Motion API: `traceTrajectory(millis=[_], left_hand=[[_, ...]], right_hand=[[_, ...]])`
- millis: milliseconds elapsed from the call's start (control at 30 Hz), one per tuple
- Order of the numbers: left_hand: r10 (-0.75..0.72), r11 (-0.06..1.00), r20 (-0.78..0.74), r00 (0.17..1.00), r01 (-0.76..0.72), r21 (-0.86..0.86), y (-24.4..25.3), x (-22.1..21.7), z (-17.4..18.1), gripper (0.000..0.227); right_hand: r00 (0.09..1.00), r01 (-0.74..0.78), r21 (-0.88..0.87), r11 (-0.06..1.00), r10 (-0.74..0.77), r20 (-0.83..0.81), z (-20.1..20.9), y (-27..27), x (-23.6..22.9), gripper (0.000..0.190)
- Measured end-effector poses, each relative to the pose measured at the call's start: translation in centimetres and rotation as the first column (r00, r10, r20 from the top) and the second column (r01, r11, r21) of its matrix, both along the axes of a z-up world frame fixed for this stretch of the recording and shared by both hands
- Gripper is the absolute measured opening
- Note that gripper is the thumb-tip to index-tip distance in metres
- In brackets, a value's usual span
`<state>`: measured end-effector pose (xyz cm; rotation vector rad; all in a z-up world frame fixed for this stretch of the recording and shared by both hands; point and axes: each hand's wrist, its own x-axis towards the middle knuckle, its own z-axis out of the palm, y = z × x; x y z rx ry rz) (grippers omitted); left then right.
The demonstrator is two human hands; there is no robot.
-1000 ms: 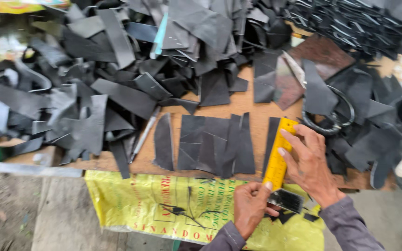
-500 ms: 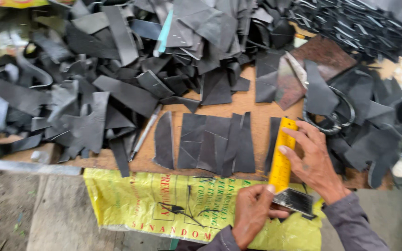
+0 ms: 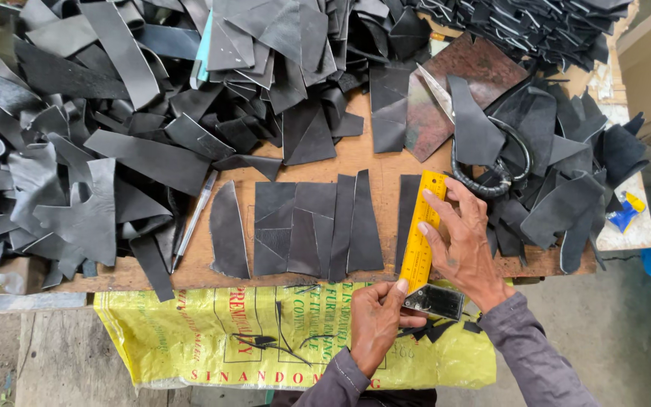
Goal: The person organizes several black leather scraps on a wooden table, uses a yellow ruler to measure the length and width of individual pieces, and uses shears to trim the edges of one scrap.
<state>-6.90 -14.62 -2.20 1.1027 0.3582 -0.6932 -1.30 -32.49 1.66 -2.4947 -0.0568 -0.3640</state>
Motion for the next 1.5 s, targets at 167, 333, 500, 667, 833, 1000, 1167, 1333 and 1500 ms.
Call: traceTrajectory(millis=[167, 333, 500, 667, 833, 1000, 1167, 1333, 1500], left_hand=[[0.025, 1.0, -0.036, 0.999, -0.025, -0.013, 0.0, 0.2, -0.4, 0.036], [0.021, 1.0, -0.039, 0.999, -0.021, -0.003, 0.0, 0.1, -0.5, 0.037], [0.009, 1.0, -0.06, 0.998, -0.009, 0.0, 0.0, 0.3, -0.5, 0.037], [0.011, 1.0, -0.065, 0.998, -0.011, 0.0, 0.0, 0.3, -0.8, 0.038], [0.022, 1.0, -0.067, 0.998, -0.023, -0.015, -0.2, 0.0, -0.8, 0.035], [0.031, 0.999, -0.037, 0.999, -0.032, -0.008, 0.1, -0.1, -0.1, 0.036], [0.024, 1.0, -0.034, 0.999, -0.024, -0.006, 0.4, 0.1, 0.4, 0.036], [0.018, 1.0, -0.02, 1.0, -0.018, 0.009, 0.5, 0.1, 0.5, 0.037], [0.019, 1.0, -0.021, 1.0, -0.018, 0.024, 0.4, 0.1, 0.3, 0.038]], right_hand=[[1.0, 0.0, 0.025, 1.0, 0.0, 0.009, -0.2, -0.1, -0.1, 0.05], [1.0, 0.008, 0.0, 1.0, -0.008, 0.004, -0.3, -0.1, -0.1, 0.051], [1.0, 0.016, -0.001, 1.0, -0.016, 0.004, -0.2, 0.0, 0.1, 0.05], [1.0, 0.021, -0.007, 1.0, -0.021, -0.007, -0.2, 0.1, 0.0, 0.05], [1.0, 0.008, -0.068, 0.998, -0.009, -0.025, 0.4, 0.2, 0.0, 0.05], [0.999, -0.022, -0.096, 0.995, 0.017, -0.051, 1.1, 0.5, 0.0, 0.048], [0.999, 0.032, -0.076, 0.997, -0.034, -0.027, 0.4, 0.9, 0.5, 0.046], [0.995, 0.101, -0.072, 0.992, -0.101, 0.013, -0.6, 1.6, 0.3, 0.048], [0.992, 0.122, -0.084, 0.989, -0.119, 0.039, -1.1, 1.7, 0.4, 0.046]])
